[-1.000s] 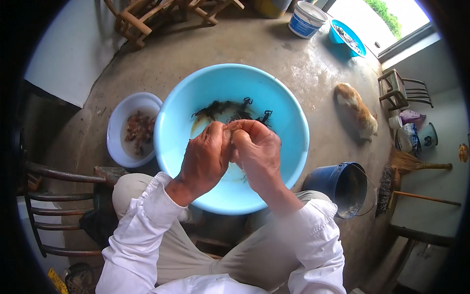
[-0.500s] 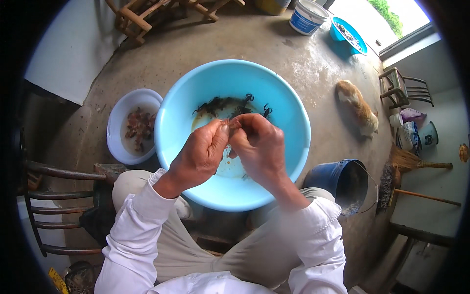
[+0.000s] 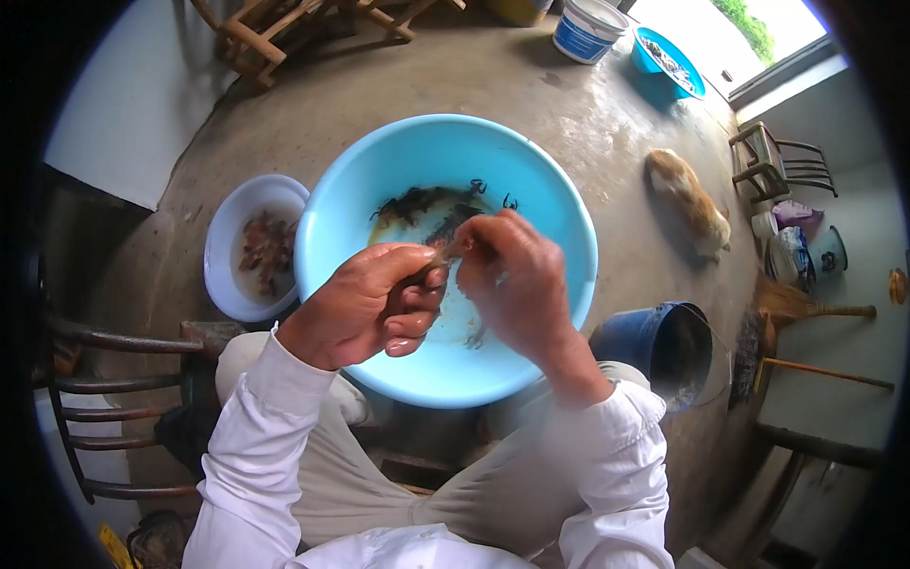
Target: Cleaning and peeling small crawfish or shellfish manually.
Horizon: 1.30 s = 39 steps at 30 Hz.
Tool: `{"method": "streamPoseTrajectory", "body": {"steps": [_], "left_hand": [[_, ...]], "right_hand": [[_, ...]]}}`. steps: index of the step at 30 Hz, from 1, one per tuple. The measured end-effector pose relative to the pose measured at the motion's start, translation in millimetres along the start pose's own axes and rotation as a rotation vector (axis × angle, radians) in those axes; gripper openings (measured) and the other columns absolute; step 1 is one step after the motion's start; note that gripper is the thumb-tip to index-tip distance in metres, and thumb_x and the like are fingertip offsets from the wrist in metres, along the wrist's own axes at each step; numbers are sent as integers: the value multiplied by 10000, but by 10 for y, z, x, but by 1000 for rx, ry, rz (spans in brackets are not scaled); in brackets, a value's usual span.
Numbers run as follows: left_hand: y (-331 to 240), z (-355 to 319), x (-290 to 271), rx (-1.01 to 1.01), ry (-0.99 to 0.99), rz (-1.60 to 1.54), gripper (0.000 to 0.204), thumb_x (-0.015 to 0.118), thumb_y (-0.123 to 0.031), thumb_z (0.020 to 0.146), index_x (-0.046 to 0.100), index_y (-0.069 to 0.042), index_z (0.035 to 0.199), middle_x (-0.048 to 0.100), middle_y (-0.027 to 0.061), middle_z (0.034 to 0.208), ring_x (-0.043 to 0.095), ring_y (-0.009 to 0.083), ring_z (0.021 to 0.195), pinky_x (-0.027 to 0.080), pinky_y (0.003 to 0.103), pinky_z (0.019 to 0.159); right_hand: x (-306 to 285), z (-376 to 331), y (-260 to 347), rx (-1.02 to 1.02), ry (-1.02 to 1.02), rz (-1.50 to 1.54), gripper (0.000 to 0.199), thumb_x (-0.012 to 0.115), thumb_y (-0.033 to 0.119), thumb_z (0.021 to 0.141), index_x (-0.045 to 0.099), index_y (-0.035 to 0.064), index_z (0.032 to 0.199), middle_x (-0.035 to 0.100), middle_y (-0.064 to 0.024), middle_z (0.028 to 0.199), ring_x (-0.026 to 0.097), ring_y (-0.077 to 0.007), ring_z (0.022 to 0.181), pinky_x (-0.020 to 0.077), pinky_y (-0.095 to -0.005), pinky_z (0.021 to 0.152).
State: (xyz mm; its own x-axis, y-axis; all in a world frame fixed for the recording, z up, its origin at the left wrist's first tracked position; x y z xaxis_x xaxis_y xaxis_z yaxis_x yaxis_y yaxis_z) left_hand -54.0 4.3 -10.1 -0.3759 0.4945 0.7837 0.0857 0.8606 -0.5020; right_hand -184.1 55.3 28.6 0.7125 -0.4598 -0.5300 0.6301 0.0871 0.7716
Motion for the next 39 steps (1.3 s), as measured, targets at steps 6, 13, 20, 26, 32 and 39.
{"method": "streamPoseTrajectory", "body": {"steps": [6, 13, 20, 26, 32, 39], "left_hand": [[10, 18, 28, 43, -21, 75, 282, 492, -307, 1072, 528, -46, 970, 412, -22, 723, 450, 92, 549, 461, 281, 471], [-36, -22, 8, 207, 20, 80, 277, 543, -254, 1057, 611, 11, 1101, 494, 2, 772, 519, 114, 621, 508, 293, 554], [-30, 64, 33, 243, -9, 115, 255, 559, -206, 1049, 629, 22, 1140, 605, 31, 845, 604, 136, 688, 575, 313, 659], [-52, 96, 16, 437, -179, 489, 192, 570, -119, 1033, 637, 36, 1126, 684, 62, 915, 658, 131, 744, 592, 306, 728], [-159, -35, 85, 757, -393, 1000, 160, 644, -19, 962, 677, 42, 1106, 733, 107, 977, 708, 167, 858, 574, 299, 773], [-242, -164, 317, 1168, -366, 1387, 153, 694, 20, 865, 693, 16, 1018, 708, 152, 920, 700, 307, 825, 557, 385, 717]], "right_hand": [[-531, 25, -310, 386, -141, 229, 180, 599, 46, 946, 682, -66, 1061, 699, -82, 732, 681, -115, 630, 533, -235, 563], [-1849, -846, -483, 348, -328, -383, 119, 640, 72, 968, 678, -5, 1051, 649, -56, 814, 627, -106, 623, 497, -244, 574], [-3056, -2556, -1698, 711, 121, -978, 244, 613, 54, 898, 664, 20, 1135, 687, -178, 947, 687, -324, 796, 548, -382, 738], [-1914, -1359, -1047, 616, -19, -292, 298, 625, 83, 922, 641, -50, 1188, 726, -149, 965, 721, -196, 806, 568, -303, 700], [-292, -393, -215, 565, 210, 409, 450, 557, 338, 1041, 640, -76, 1197, 722, -141, 1012, 707, -176, 718, 538, -281, 575], [136, -426, -308, 725, 185, 917, 382, 500, 334, 1073, 648, -11, 1140, 715, -139, 931, 707, -173, 688, 522, -251, 503]]}}
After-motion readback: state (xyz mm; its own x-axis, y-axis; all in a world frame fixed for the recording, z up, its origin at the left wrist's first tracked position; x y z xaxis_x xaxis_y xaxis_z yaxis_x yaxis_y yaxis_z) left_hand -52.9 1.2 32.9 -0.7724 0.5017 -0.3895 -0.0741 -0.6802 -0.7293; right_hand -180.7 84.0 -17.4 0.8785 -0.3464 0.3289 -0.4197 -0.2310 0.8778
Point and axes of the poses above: each hand's wrist, its own z-axis towards the middle knuckle, its own x-axis out of the palm, y = z × x, the point moved 7 cm from there along z, towards the middle knuckle
